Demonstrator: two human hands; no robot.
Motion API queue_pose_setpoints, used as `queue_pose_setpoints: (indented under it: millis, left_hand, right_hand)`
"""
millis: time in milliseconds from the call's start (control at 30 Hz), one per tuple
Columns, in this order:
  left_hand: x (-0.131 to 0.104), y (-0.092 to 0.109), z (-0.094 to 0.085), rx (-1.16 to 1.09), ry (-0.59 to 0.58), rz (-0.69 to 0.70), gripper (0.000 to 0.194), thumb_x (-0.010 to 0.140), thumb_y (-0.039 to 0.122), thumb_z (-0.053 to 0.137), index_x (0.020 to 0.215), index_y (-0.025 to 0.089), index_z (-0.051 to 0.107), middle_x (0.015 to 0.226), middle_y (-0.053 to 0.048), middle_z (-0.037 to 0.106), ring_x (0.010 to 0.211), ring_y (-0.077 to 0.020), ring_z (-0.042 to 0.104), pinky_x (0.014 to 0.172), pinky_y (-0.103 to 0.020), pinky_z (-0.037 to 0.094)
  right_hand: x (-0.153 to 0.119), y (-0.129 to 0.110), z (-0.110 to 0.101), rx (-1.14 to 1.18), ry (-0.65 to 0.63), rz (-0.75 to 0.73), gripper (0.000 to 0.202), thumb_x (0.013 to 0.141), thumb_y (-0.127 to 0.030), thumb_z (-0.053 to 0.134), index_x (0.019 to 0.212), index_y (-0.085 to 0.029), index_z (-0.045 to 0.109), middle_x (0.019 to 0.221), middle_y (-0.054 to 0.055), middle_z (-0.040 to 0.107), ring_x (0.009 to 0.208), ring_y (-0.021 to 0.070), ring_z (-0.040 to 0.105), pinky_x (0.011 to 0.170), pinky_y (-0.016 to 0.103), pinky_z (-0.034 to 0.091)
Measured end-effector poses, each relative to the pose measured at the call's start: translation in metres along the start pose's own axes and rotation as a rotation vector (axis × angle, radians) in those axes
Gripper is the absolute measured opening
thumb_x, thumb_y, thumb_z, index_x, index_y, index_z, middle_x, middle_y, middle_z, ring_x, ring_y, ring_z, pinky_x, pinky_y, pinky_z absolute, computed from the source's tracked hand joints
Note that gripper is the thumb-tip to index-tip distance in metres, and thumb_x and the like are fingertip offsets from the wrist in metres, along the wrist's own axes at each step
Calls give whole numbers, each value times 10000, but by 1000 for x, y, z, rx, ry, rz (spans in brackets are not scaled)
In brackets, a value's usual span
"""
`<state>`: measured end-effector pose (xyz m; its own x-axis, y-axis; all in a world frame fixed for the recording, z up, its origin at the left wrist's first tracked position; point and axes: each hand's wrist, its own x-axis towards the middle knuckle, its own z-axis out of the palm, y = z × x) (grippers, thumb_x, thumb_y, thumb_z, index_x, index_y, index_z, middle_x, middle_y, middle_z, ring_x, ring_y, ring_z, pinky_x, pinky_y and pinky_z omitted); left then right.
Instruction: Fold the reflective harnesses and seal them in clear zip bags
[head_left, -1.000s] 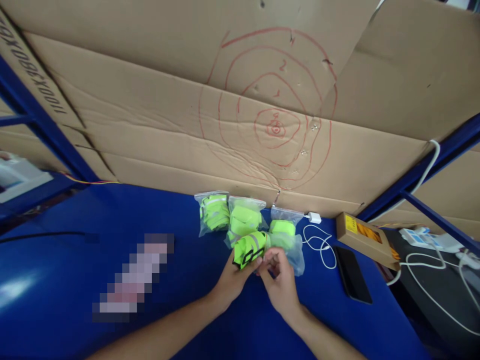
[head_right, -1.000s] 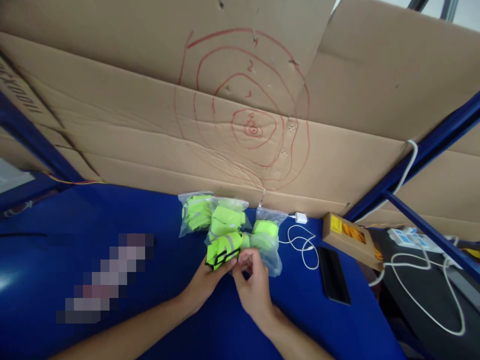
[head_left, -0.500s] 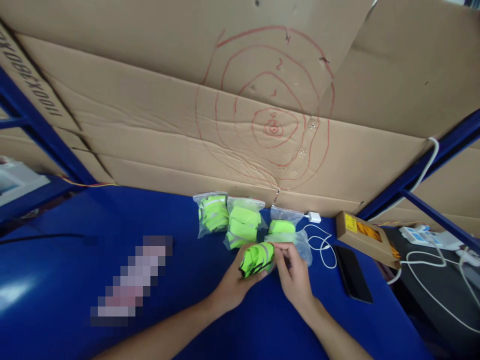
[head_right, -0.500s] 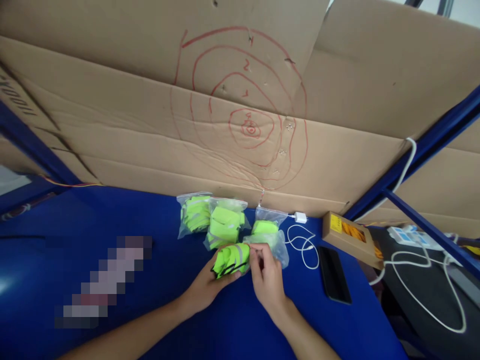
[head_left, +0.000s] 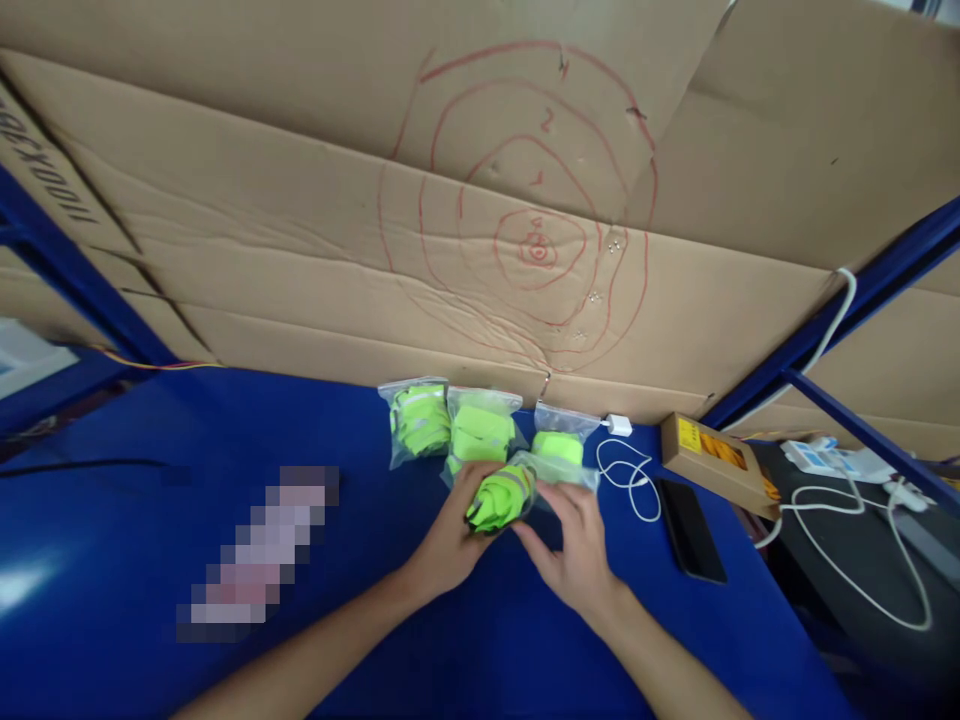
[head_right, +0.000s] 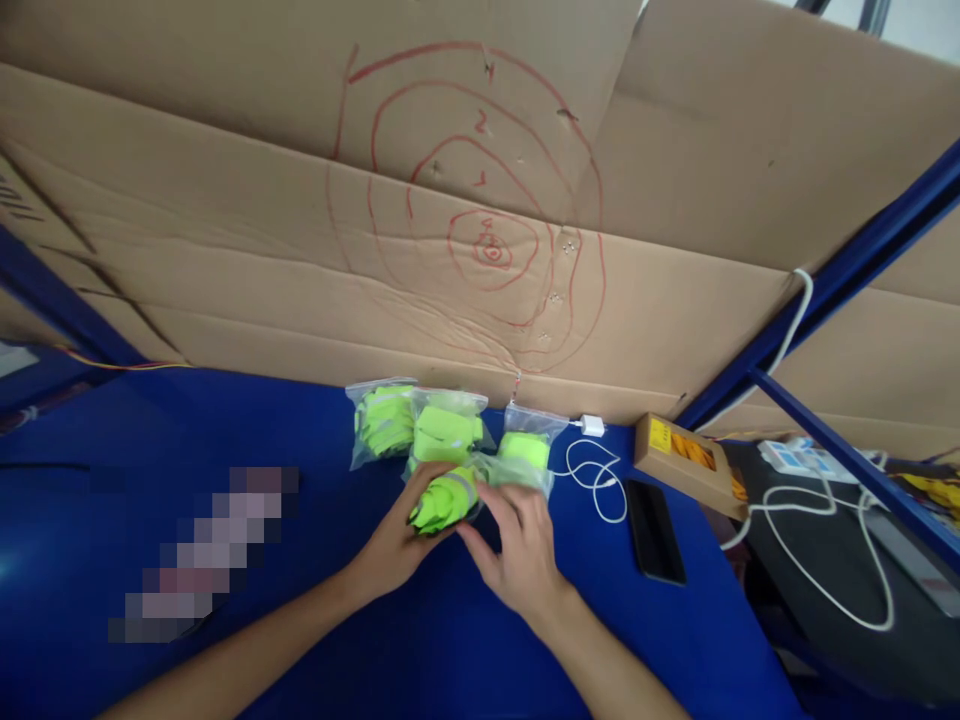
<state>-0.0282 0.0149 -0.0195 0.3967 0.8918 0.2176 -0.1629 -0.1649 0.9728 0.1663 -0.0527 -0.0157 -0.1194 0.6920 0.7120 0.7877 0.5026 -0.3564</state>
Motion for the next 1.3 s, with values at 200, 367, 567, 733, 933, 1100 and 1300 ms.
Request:
queue_pose_setpoints:
  millis: [200, 367, 567, 733, 933, 1100, 1300]
  left_hand:
    - [-11, 26, -3, 56, -411, -85, 798, 740, 116, 830, 1453, 269, 505, 1424, -116, 597, 1331, -319, 567, 1138, -434, 428]
    - [-11, 37, 2, -238, -284, -411, 858, 605, 217, 964, 1320, 253, 492, 1122, -64, 698, 987, -257, 697, 760, -301, 543]
    - [-4, 35, 12, -521, -278, -409, 783, 621, 344, 997, 1311, 196, 659, 1370, -149, 676, 1275, -349, 632, 1024, -388, 501]
    - [-6, 9, 16, -434, -263, -502, 662, 742, 421, 929, 1308, 167, 699, 1305, -143, 723, 1136, -288, 698, 955, -338, 519]
    - [3, 2, 2, -318, -259, -590, 714, 750, 530, 900, 1330, 173, 688, 1211, -122, 757, 1003, -241, 719, 821, -291, 555]
    - [7, 3, -3, -164, -362, -586, 694, 759, 645, 842, 1211, 127, 750, 1062, -113, 782, 901, -224, 711, 754, -279, 553]
    - [10, -3, -7, -99, -475, -543, 661, 775, 664, 814, 1125, 104, 780, 984, -98, 787, 855, -220, 698, 763, -294, 542]
  right_hand:
    - [23, -8, -34, 178, -402, -140, 823, 857, -472, 813, 1571, -325, 431, 1438, 119, 651, 1331, 305, 626, 1107, 484, 532]
    - [24, -17, -29, 379, -288, 232, 632, 772, -458, 878, 1316, -262, 623, 1210, 81, 752, 1069, 254, 736, 936, 365, 598]
    - [14, -9, 1, 610, 209, 667, 465, 860, -471, 753, 1202, -222, 562, 1085, 57, 721, 946, 208, 704, 840, 330, 589]
    - [16, 5, 9, 733, 161, 796, 512, 766, -464, 836, 1120, -233, 548, 1010, 16, 674, 909, 185, 658, 822, 305, 565]
    - [26, 25, -13, 929, -242, 827, 626, 707, -415, 899, 1250, -275, 623, 1211, 15, 685, 1061, 198, 659, 933, 305, 537]
    - [27, 38, -22, 937, -468, 771, 604, 709, -397, 903, 1243, -248, 665, 1089, 11, 712, 973, 194, 671, 898, 316, 539]
    - [28, 46, -34, 753, -545, 620, 518, 710, -357, 886, 1146, -242, 630, 1066, 4, 646, 945, 186, 620, 824, 283, 512]
